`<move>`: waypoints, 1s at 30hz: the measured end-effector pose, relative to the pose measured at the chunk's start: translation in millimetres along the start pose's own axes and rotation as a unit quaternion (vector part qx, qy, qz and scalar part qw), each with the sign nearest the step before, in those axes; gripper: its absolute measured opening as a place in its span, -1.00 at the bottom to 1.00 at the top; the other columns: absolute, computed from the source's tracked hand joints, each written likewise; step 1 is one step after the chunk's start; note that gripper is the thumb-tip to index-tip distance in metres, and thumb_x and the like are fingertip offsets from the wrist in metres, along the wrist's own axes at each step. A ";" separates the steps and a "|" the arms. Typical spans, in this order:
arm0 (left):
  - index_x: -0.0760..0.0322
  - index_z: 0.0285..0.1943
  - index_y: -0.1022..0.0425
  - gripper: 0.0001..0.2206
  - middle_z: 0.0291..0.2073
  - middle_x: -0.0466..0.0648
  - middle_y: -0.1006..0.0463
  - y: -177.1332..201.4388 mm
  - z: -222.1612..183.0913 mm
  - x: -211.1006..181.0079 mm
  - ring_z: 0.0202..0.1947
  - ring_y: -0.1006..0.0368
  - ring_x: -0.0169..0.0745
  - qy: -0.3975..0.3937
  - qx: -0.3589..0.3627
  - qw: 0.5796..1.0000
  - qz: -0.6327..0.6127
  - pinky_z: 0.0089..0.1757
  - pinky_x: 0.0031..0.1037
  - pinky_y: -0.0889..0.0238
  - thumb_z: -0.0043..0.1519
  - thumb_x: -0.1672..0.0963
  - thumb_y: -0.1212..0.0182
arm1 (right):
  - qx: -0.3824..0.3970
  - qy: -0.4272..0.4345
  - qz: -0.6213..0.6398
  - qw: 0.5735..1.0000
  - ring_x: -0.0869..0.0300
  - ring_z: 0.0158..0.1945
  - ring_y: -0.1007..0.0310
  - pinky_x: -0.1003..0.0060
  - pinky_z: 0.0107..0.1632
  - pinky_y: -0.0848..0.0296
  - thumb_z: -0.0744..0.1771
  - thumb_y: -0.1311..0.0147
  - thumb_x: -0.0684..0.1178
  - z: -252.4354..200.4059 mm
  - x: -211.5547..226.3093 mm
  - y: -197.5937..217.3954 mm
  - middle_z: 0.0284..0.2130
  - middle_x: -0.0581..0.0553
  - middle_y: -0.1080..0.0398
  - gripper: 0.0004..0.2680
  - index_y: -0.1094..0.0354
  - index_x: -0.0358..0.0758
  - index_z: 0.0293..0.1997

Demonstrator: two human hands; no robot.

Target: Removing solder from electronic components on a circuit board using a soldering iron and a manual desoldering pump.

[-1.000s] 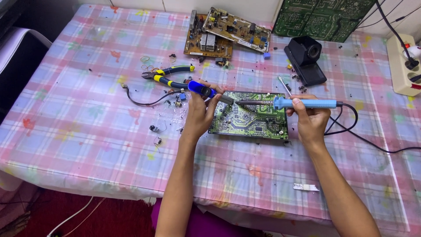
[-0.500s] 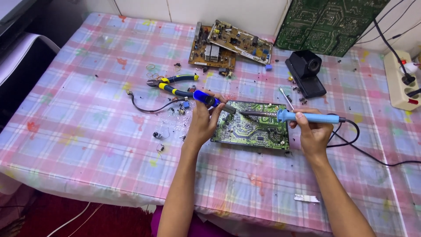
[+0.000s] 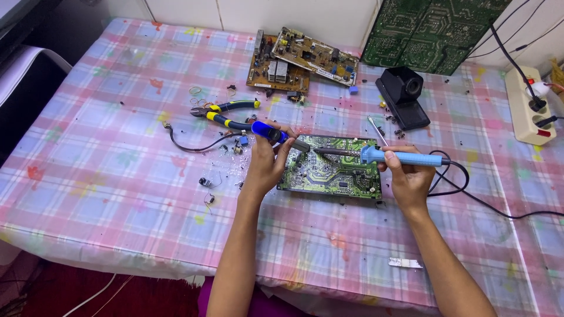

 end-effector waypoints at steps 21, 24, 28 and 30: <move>0.31 -0.07 -0.02 -0.78 -0.29 0.11 -0.44 -2.2 -2.3 -11.4 -0.20 -0.44 0.18 0.019 0.014 1.000 0.009 -0.22 -0.15 -0.41 0.22 0.22 0.02 | 0.079 -0.005 -0.145 0.986 0.27 -0.69 -0.29 0.47 -0.51 -0.26 0.24 -0.03 -0.24 51.3 61.6 -28.8 -0.78 -0.10 -0.25 -0.96 -0.40 -0.35 -0.39; 0.32 -0.08 -0.01 -0.78 -0.29 0.13 -0.44 -2.4 -2.7 -7.3 -0.20 -0.44 0.20 0.016 0.011 1.000 0.009 -0.23 -0.15 -0.40 0.22 0.22 0.02 | 0.101 0.021 -0.184 0.977 0.25 -0.69 -0.31 0.46 -0.53 -0.25 0.23 -0.06 -0.22 59.6 57.2 -29.6 -0.79 -0.10 -0.26 -0.98 -0.40 -0.32 -0.42; 0.32 -0.08 -0.01 -0.78 -0.28 0.13 -0.44 -0.3 -6.8 -3.2 -0.18 -0.43 0.21 0.018 0.015 1.000 0.002 -0.22 -0.15 -0.40 0.22 0.22 0.03 | 0.109 0.019 -0.181 0.977 0.25 -0.69 -0.31 0.48 -0.53 -0.24 0.24 -0.05 -0.22 56.2 60.8 -33.0 -0.79 -0.07 -0.25 -0.97 -0.40 -0.30 -0.41; 0.33 -0.07 -0.01 -0.78 -0.29 0.14 -0.44 -0.2 -3.2 -3.0 -0.18 -0.43 0.21 0.022 0.011 1.000 0.001 -0.23 -0.15 -0.40 0.22 0.23 0.03 | 0.102 0.036 -0.167 0.980 0.25 -0.69 -0.30 0.49 -0.52 -0.22 0.23 -0.07 -0.24 54.5 62.6 -29.7 -0.79 -0.11 -0.25 -0.98 -0.39 -0.35 -0.41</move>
Point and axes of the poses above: each hand's wrist, its own z-axis towards the middle knuckle, its own y-axis out of the back of the hand, x = y × z, the point moved 1 cm from there along z, towards the middle knuckle
